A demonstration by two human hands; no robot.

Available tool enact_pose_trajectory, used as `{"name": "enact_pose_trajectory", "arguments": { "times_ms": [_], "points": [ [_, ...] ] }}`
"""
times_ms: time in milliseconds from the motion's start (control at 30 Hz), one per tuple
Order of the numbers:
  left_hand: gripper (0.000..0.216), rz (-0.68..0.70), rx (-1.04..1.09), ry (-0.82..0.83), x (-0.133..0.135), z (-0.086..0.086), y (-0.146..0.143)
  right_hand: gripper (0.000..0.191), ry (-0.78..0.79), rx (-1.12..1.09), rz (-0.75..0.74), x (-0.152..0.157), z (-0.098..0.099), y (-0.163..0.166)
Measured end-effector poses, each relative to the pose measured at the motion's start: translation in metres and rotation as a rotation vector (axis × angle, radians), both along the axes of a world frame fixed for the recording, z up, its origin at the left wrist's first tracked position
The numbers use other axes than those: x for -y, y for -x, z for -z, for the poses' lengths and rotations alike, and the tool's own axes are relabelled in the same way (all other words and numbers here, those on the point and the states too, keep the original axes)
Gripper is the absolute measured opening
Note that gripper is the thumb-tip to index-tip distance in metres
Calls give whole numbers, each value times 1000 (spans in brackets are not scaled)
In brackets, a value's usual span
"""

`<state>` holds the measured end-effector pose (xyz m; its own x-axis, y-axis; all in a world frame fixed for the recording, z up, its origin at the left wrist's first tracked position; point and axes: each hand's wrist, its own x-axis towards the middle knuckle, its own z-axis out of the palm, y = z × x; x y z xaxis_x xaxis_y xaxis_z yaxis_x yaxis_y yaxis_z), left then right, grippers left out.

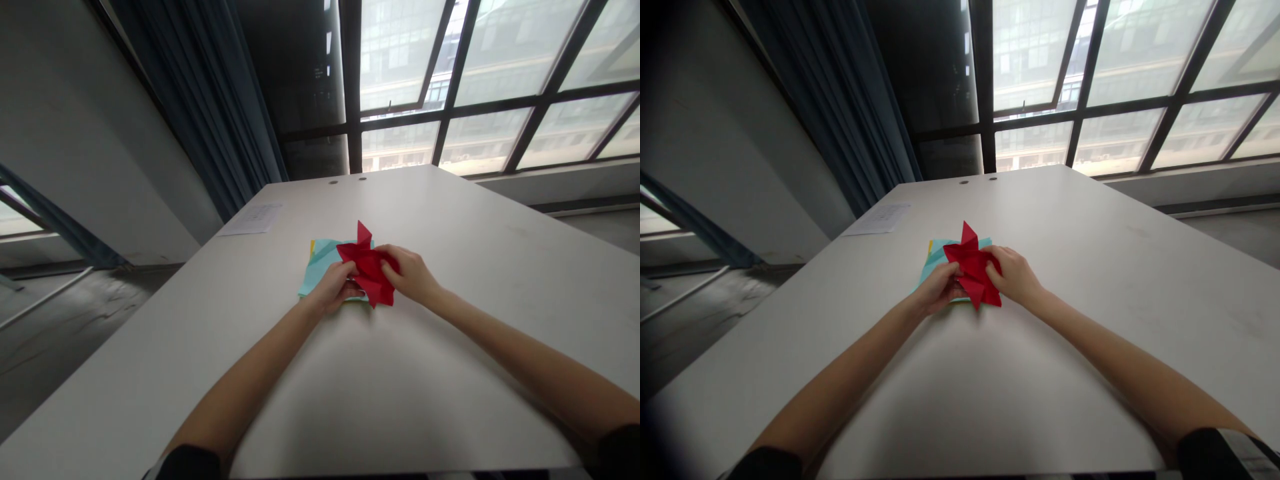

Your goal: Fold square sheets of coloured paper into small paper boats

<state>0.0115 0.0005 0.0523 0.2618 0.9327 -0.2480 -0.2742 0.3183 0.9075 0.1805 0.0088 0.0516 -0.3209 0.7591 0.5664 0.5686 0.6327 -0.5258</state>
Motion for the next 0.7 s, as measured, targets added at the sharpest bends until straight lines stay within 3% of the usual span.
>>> {"name": "enact_pose_trajectory", "arguments": {
  "times_ms": [133, 267, 433, 600, 700],
  "points": [
    [4, -9, 14, -1, -1, -5, 4, 18, 220, -133, -5, -4, -7, -3],
    [16, -166, 89, -83, -5, -9, 8, 22, 408, -313, -69, -7, -9, -4],
    [26, -324, -24, -243, -8, -8, 10, 25, 660, -555, -104, -9, -9, -3],
    [12, -342, -124, -273, -8, -8, 10, 24, 706, -619, -82, -8, -10, -2],
    [15, -344, -137, -232, -9, -9, 12, 23, 679, -581, -41, -9, -9, -2]
  ]
}}
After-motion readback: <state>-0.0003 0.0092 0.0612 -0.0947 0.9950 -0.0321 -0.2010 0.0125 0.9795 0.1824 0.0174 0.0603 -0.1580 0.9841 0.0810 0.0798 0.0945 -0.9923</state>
